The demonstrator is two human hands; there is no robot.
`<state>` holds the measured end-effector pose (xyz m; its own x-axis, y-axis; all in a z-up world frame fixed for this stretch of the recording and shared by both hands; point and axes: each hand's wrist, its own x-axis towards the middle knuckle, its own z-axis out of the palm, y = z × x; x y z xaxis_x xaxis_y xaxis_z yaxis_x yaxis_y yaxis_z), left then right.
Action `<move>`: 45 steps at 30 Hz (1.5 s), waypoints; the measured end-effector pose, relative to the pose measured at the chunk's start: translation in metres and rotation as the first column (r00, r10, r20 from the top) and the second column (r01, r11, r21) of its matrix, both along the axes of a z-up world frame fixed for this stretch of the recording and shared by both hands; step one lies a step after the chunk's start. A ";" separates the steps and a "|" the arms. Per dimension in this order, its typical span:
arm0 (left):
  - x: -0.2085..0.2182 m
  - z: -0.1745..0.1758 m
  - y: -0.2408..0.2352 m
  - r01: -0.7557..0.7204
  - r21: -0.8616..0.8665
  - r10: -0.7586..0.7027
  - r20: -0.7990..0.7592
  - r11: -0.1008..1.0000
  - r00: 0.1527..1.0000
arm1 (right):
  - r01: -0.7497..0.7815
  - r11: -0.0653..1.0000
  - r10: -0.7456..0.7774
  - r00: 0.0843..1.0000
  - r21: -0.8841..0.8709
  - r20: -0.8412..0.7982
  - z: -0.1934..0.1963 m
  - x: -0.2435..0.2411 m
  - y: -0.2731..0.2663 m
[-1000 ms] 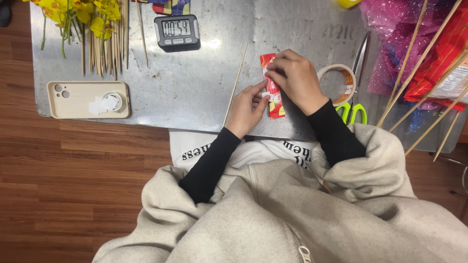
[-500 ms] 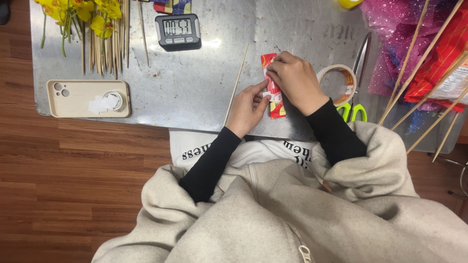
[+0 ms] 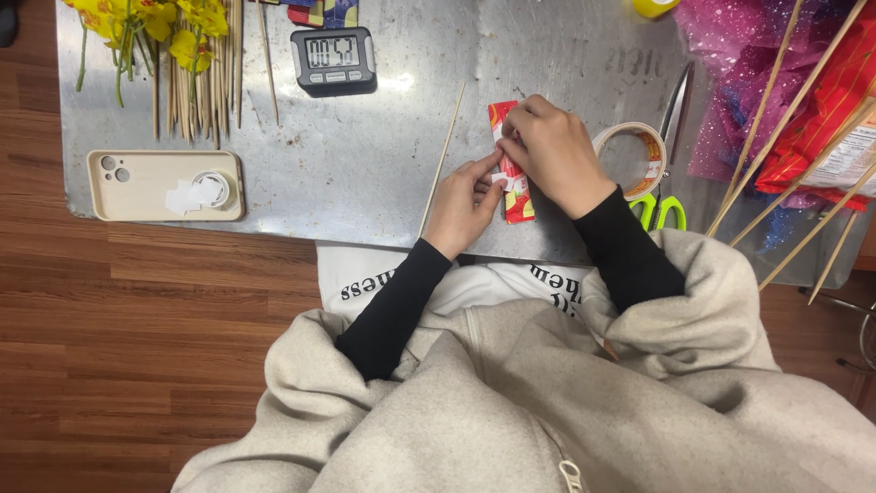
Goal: The person wraps a snack packet with a wooden stick using clear tape and scissors. They then wrap a second snack packet with a stick using yellow tape.
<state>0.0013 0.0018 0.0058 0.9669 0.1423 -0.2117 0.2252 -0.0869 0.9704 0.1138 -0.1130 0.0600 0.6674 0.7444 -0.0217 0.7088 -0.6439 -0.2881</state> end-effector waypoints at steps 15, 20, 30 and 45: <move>-0.001 -0.008 -0.002 -0.015 -0.020 0.015 0.003 1.000 1.000 | 0.008 0.988 0.018 0.985 -0.152 0.169 -0.013 -0.006 0.009; -0.001 -0.007 -0.002 -0.012 -0.013 0.012 0.012 1.000 1.000 | 0.020 0.996 -0.006 0.988 -0.088 0.154 -0.009 -0.007 0.007; -0.005 0.000 -0.003 -0.055 0.015 0.055 0.033 0.998 0.998 | 0.475 0.789 -0.294 0.848 0.389 -0.440 -0.006 0.008 -0.037; -0.027 0.057 0.035 -0.263 -0.400 0.294 0.018 0.878 0.956 | 0.541 0.690 0.081 0.602 0.480 -0.794 0.032 -0.056 0.024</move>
<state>-0.0259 0.0371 0.0628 0.9149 0.3296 -0.2332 0.1082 0.3562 0.9281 0.0582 -0.0890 0.0916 0.7920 0.5832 -0.1807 -0.0912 -0.1797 -0.9795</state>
